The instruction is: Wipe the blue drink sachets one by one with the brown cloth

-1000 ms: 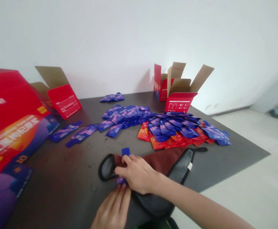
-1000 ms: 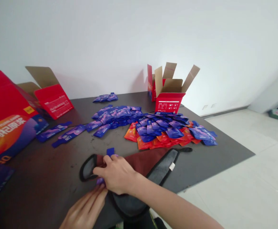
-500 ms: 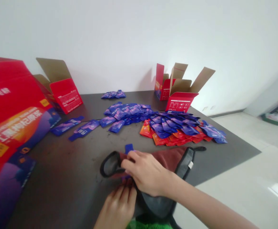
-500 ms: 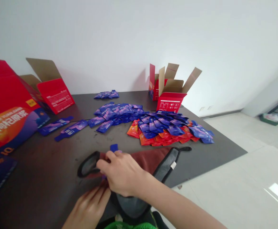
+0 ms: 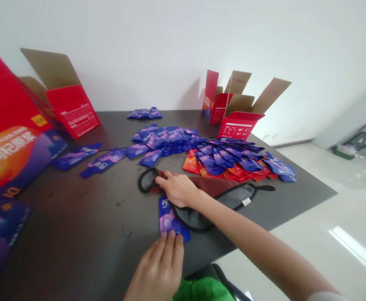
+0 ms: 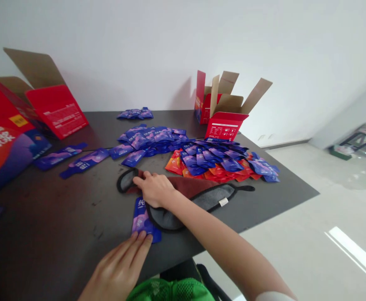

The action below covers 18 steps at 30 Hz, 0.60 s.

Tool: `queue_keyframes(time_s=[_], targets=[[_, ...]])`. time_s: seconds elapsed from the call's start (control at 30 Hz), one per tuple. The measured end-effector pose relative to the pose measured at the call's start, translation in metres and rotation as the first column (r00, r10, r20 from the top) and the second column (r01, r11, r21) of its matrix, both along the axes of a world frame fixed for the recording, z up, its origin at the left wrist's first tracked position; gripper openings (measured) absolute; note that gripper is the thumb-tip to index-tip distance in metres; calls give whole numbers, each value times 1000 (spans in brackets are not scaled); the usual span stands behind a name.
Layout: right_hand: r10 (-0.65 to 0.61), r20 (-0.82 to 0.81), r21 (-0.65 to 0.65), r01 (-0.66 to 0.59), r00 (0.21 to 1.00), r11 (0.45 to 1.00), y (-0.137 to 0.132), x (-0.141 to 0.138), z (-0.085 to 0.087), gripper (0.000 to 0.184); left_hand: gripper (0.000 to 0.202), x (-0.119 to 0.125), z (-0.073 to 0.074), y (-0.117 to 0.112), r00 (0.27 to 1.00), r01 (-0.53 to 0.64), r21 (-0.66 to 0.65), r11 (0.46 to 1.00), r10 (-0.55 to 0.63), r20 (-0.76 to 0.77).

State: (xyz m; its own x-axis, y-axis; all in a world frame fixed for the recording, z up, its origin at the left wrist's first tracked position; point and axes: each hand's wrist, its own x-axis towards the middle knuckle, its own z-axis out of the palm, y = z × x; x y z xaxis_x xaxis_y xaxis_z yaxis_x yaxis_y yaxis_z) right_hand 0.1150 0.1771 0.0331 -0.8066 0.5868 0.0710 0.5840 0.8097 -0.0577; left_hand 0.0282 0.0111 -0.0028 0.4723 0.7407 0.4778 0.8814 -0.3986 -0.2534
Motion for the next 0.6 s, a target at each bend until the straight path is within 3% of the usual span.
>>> queue_keyframes(time_s=[0.07, 0.17, 0.33, 0.43, 0.6], targets=[[-23, -30, 12, 24, 999, 1000, -6, 5, 12, 23, 41, 2, 0, 0, 999, -31, -45, 999, 30, -14], [56, -97, 23, -54, 994, 998, -37, 24, 26, 20, 41, 6, 3, -1, 997, -62, -78, 995, 59, -42], [199, -16, 6, -199, 980, 980, -75, 44, 15, 12, 38, 7, 8, -3, 996, -67, -84, 994, 62, -60], [202, 31, 8, -203, 979, 979, -65, 37, 2, 15, 35, 4, 4, -2, 998, -5, 1, 1000, 5, -56], [131, 23, 26, -132, 991, 991, -17, 9, -9, 21, 33, 0, -2, 1, 998, 58, 39, 998, -57, -38]])
